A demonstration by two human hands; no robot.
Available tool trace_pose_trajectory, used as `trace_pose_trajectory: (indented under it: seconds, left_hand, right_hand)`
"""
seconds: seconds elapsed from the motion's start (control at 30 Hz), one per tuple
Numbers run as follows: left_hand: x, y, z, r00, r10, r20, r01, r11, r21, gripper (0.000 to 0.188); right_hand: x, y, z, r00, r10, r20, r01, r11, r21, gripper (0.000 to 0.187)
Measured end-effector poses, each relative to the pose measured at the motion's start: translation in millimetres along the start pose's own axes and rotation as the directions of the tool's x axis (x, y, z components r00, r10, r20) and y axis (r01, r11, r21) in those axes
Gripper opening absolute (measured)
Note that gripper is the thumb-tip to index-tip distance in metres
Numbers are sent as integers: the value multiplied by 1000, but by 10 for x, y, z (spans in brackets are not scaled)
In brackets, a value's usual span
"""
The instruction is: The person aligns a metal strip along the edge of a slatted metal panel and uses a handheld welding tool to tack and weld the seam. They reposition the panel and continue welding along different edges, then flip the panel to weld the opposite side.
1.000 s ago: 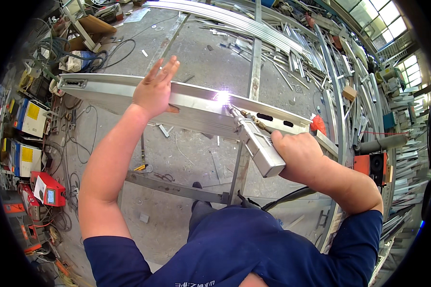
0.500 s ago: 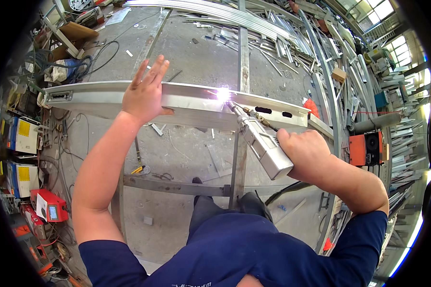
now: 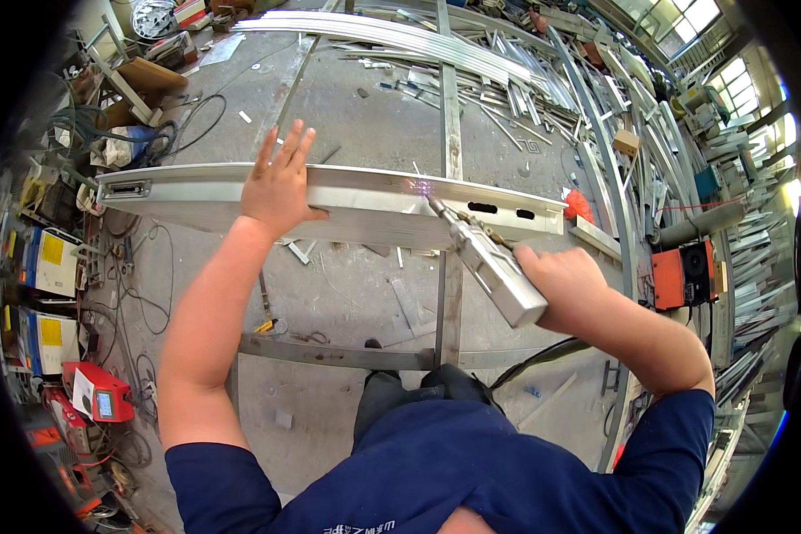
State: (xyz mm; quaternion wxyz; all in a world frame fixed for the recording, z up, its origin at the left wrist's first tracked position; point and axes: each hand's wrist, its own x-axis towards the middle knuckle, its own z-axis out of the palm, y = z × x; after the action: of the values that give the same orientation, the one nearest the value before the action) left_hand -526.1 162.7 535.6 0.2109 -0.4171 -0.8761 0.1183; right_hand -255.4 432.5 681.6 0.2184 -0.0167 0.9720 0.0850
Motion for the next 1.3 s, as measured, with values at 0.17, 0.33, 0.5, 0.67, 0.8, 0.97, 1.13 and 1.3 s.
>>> trace_pose_trajectory:
  seconds: [0.17,0.33,0.5,0.67,0.8,0.97,1.13,1.3]
  left_hand:
    - [-31,93,-44,995,-85,48,86,996,-24,93]
    - [-297,-85,11,937,-335,95,342,936,-77,126]
    - [-461,-418,-26,789,-533,305,521,844,128,139]
    - [-627,-754,88,772,-552,317,543,831,123,139]
    - [-761,-1114,297,799,-550,242,559,829,37,128]
    - [-774,-1810,681,948,-299,111,313,937,-152,111]
    - [-743,-1992,878,991,-133,-25,118,943,-312,101]
    - [-747,-2072,996,978,-133,-159,68,930,-362,99]
  right_hand:
    - [-537,166,114,988,-30,-149,46,993,106,42]
    - [-803,239,369,982,61,-179,-18,972,233,44]
    - [-1042,245,523,965,65,-253,23,944,330,38]
    - [-1089,54,495,961,90,-261,0,946,324,39]
    - [-1034,-303,150,969,148,-198,-88,955,284,39]
    - [-605,-933,-406,970,174,-170,-143,973,179,39]
    - [84,-1649,-1073,986,64,-156,-44,991,128,37]
    - [779,-2225,-1649,999,-22,-35,25,997,73,33]
